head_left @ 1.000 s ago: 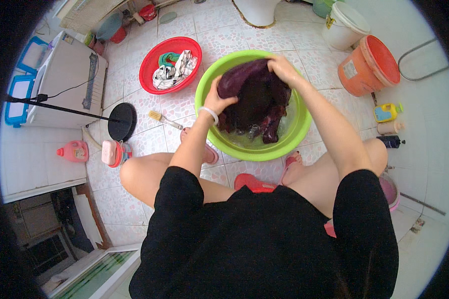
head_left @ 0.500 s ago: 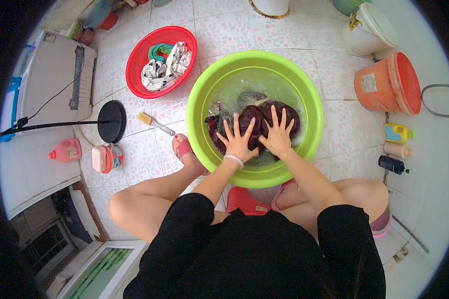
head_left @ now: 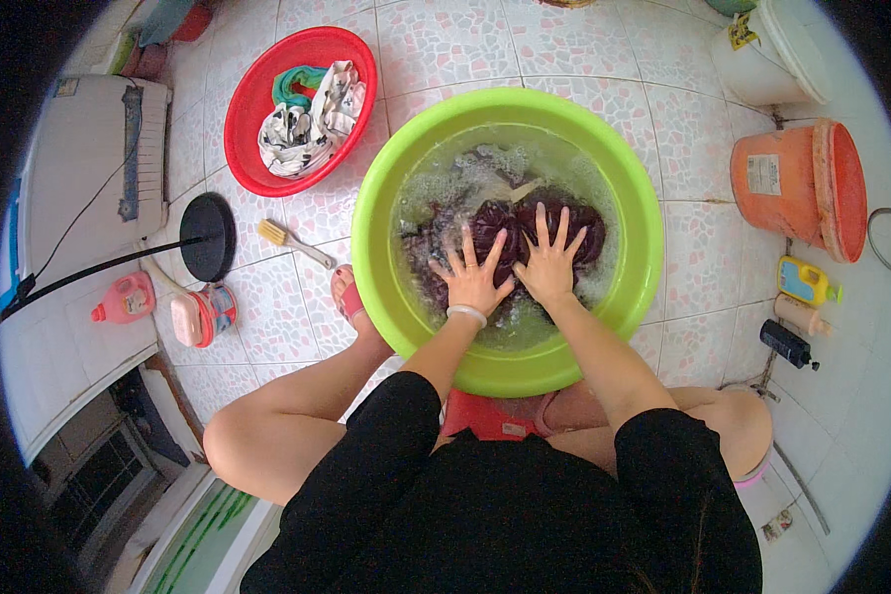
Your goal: The person washes a purple bag by hand in a green basin, scrubbing the fabric and squeezing it in the water to clean it.
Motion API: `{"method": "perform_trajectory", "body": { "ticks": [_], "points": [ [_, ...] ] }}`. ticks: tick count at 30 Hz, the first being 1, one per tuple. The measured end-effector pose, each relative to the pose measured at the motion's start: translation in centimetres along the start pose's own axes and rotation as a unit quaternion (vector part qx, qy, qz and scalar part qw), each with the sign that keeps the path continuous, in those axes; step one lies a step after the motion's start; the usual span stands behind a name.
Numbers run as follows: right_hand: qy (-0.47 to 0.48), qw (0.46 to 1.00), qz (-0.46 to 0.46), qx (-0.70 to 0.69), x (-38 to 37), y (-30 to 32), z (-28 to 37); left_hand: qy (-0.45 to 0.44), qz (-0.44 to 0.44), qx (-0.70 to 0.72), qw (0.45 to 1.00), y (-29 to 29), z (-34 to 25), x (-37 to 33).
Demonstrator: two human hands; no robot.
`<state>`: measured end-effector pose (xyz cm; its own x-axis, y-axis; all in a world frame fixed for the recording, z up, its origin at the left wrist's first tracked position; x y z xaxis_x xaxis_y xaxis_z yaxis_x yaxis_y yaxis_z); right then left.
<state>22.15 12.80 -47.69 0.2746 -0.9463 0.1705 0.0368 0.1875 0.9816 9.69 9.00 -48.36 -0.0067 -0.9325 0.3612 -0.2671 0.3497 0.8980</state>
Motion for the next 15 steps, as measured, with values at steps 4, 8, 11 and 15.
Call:
{"method": "perform_trajectory", "body": {
  "ticks": [4,8,11,15],
  "points": [
    [-0.031,0.997,0.076,0.006,-2.0,-1.3,-1.1,0.004,0.052,-0.030,0.998,-0.2,-0.6,-2.4],
    [-0.030,0.996,0.069,-0.054,-3.8,-1.6,-1.9,-0.003,0.064,-0.040,0.997,-1.2,-0.3,-4.9],
    [-0.027,0.996,0.066,-0.053,-5.6,-2.3,-2.5,-0.012,0.015,-0.023,1.000,-1.5,-0.3,-6.7],
    [-0.034,0.991,0.130,0.022,-8.0,-3.7,-3.1,0.013,0.150,0.075,0.986,-2.1,0.1,-10.2]
  ]
}}
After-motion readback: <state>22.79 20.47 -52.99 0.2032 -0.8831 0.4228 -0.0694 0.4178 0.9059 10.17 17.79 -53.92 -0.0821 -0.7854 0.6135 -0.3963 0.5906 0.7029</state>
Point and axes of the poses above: each hand's wrist, its own x-axis away from the middle knuckle, its own y-axis out of the back of the hand, z = x × y, the point moved 5 cm from there along -x, towards the middle knuckle, and after that the axes turned 3 degrees about -z, right-handed, at the moved point
